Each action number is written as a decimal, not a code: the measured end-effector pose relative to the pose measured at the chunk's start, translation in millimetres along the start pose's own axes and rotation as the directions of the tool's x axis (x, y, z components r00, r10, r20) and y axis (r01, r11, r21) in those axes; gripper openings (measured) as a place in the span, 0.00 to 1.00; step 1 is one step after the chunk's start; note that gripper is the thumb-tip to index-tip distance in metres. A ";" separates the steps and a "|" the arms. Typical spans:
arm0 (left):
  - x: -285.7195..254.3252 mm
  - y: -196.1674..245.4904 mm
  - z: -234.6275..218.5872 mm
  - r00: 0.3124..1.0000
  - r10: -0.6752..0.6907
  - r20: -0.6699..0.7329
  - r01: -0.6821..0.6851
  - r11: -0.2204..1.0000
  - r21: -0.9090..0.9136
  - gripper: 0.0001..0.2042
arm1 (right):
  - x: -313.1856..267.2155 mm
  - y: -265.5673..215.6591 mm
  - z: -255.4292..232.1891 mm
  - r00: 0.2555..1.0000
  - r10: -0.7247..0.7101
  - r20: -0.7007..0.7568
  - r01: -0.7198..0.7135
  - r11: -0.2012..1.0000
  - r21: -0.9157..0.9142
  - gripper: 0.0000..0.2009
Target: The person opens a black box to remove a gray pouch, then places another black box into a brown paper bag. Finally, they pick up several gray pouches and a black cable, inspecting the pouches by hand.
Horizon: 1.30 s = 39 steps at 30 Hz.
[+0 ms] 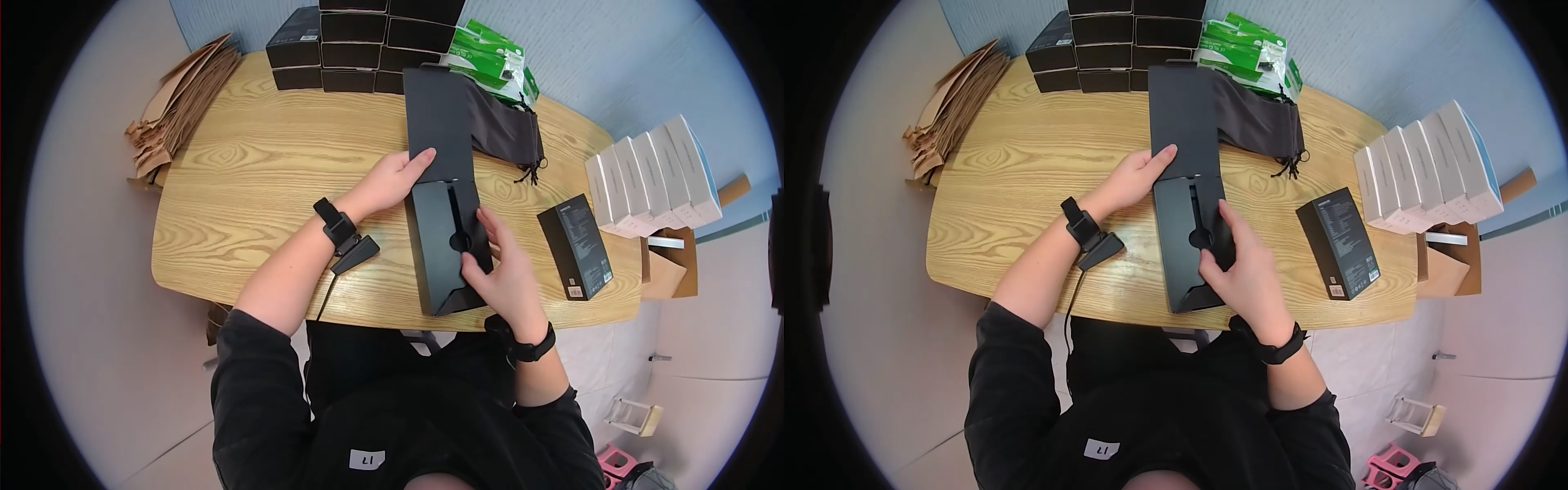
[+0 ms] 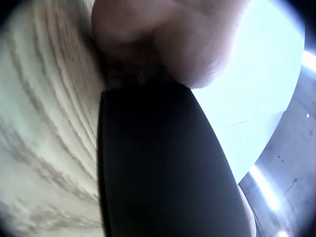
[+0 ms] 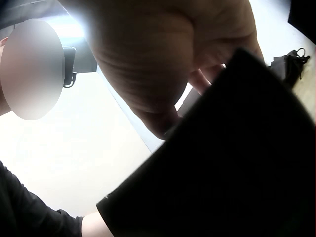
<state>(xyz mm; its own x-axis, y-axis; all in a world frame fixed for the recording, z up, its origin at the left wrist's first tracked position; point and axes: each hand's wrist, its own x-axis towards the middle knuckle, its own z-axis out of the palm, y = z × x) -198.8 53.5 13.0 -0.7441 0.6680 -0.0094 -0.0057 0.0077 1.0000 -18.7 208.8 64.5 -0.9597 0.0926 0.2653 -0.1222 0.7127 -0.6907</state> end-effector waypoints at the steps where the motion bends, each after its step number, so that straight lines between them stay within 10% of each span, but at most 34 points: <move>1: 0.6 0.1 -0.8 1.000 0.027 0.002 -0.027 0.999 0.038 0.24 | 0.0 -2.2 -2.9 1.000 0.000 0.001 0.000 1.000 0.001 0.32; 3: 0.6 1.0 -1.6 1.000 0.016 -0.022 -0.015 0.999 0.042 0.25 | 0.1 -5.9 -16.4 0.952 0.305 -0.012 -0.295 0.930 0.219 0.27; 7: 3.7 -1.5 -6.1 0.998 -0.034 -0.046 0.036 0.999 0.035 0.26 | 2.1 7.1 -36.8 0.959 0.280 0.039 -0.281 0.929 0.240 0.24; 10: 4.0 -4.2 -1.5 0.997 0.025 -0.079 -0.025 1.000 0.011 0.25 | 3.1 8.3 -34.4 0.974 -0.228 0.000 0.207 0.883 -0.422 0.20; 16: 4.3 -9.5 2.1 0.992 0.038 -0.119 -0.033 0.999 0.042 0.25 | 8.9 -7.1 -9.4 0.902 -0.367 0.227 0.422 0.861 -0.284 0.06; 26: 1.8 -6.5 5.5 0.986 0.077 -0.147 -0.085 0.995 -0.044 0.24 | 20.1 -23.5 -0.7 0.952 -0.173 0.252 0.267 0.870 -0.415 0.11; 32: 1.3 -3.7 2.3 0.991 0.045 -0.123 -0.048 0.999 -0.017 0.24 | 20.5 -15.7 5.5 0.946 -0.181 0.268 0.233 0.956 -0.177 0.07; 35: 3.5 -6.9 -1.0 0.990 0.104 -0.093 -0.107 0.994 -0.018 0.25 | 21.6 -7.9 -2.6 0.975 -0.064 0.213 0.083 0.994 -0.077 0.05; 37: 3.4 -5.0 -6.1 0.992 0.110 -0.063 -0.107 0.993 0.046 0.26 | 24.5 0.3 -20.1 0.947 0.210 0.244 -0.275 0.921 0.277 0.03; 39: 3.8 -2.2 -15.3 0.996 0.073 -0.041 -0.071 0.996 0.062 0.27 | 28.4 4.2 -38.1 0.972 0.187 0.142 -0.225 0.915 0.334 0.03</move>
<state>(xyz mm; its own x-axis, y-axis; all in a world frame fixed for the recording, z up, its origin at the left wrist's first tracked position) -211.9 44.6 10.8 -0.7692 0.6357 0.0642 0.0885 0.0065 0.9961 -36.8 240.9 94.8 -0.9916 0.1250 0.0334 0.0194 0.3991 -0.9167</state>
